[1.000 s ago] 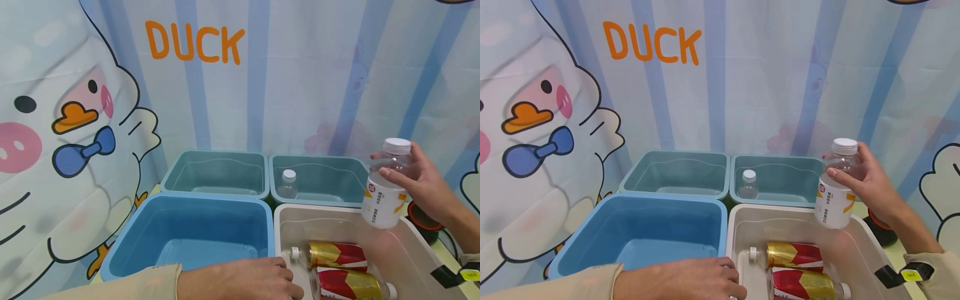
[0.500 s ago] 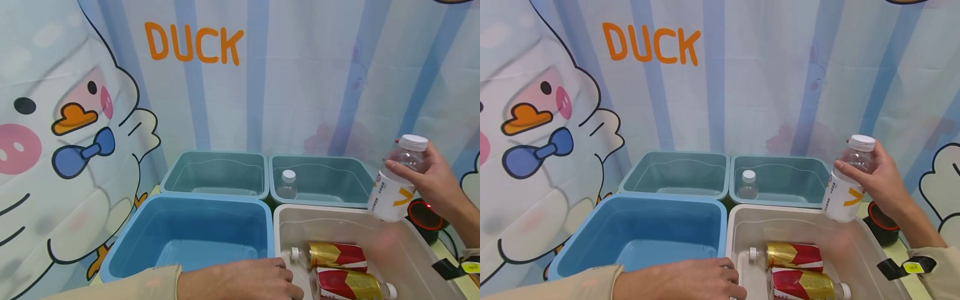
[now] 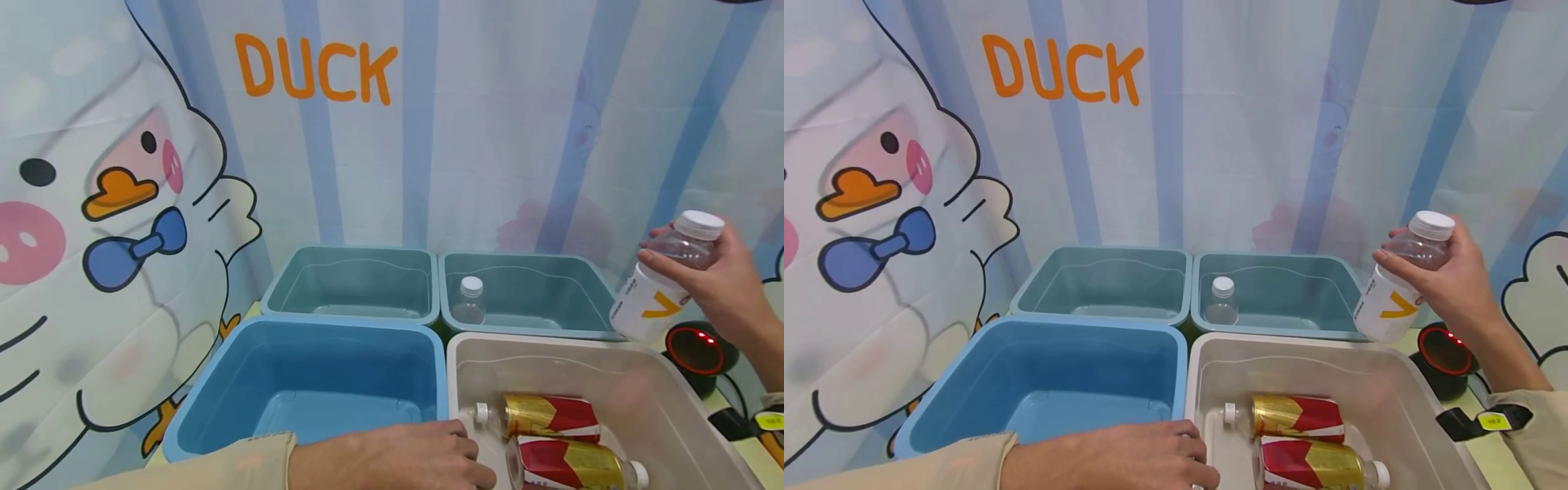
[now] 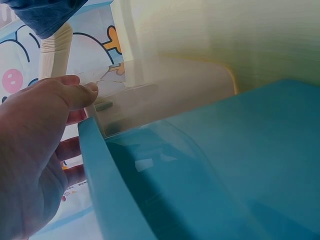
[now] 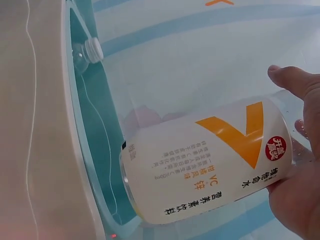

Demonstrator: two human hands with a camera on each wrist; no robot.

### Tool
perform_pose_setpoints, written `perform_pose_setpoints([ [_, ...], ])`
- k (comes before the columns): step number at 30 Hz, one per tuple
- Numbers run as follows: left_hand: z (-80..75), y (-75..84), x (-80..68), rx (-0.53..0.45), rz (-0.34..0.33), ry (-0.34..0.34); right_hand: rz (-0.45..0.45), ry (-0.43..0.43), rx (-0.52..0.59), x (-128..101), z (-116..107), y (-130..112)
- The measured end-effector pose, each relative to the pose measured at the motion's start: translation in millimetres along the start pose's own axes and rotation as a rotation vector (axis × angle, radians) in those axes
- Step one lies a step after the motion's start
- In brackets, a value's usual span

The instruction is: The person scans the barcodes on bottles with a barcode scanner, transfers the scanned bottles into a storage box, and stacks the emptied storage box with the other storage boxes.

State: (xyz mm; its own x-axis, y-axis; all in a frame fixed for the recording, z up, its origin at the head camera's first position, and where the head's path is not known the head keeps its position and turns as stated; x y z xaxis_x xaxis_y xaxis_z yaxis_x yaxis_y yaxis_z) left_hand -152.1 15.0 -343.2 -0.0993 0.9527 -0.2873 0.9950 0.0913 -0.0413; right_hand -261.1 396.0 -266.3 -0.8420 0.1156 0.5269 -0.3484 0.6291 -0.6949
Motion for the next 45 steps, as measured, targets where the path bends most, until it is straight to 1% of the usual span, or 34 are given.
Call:
perform_pose_setpoints([
  [4,0.6,0.2,-0.7,-0.01,-0.005,0.005,0.021,0.028,-0.059,2,-3,7],
  [16,1.0,-0.3,-1.3,-0.019,-0.012,0.003,0.046,0.095,-0.067,10,-9,28],
  [22,1.0,-0.6,-1.5,-0.014,-0.011,0.01,0.108,0.118,-0.091,12,-13,39],
  [27,1.3,-0.6,-1.4,-0.014,-0.011,0.01,0.149,0.107,-0.085,13,-14,49],
  [31,1.2,-0.8,-1.1,-0.003,-0.003,0.014,0.209,0.102,-0.058,12,-17,58],
  [38,0.3,-0.8,-1.4,0.006,0.005,0.017,0.319,0.138,-0.062,12,-20,72],
  [45,0.0,-0.6,-1.2,0.011,0.006,0.011,0.354,0.152,-0.044,7,-22,88],
])
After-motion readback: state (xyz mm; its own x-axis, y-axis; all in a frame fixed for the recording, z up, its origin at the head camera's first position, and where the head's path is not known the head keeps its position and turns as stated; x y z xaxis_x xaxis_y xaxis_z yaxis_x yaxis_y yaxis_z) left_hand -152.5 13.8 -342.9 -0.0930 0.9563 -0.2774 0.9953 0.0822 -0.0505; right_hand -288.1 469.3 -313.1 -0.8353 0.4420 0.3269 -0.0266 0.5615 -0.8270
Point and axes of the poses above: each hand's wrist, its own x-axis towards the middle knuckle, its own z-axis out of the palm, y = z × x, the point moved 3 cm from there along x, towards the middle knuckle, and after that the axes turned 1 degree about x, right-handed, at the moved point
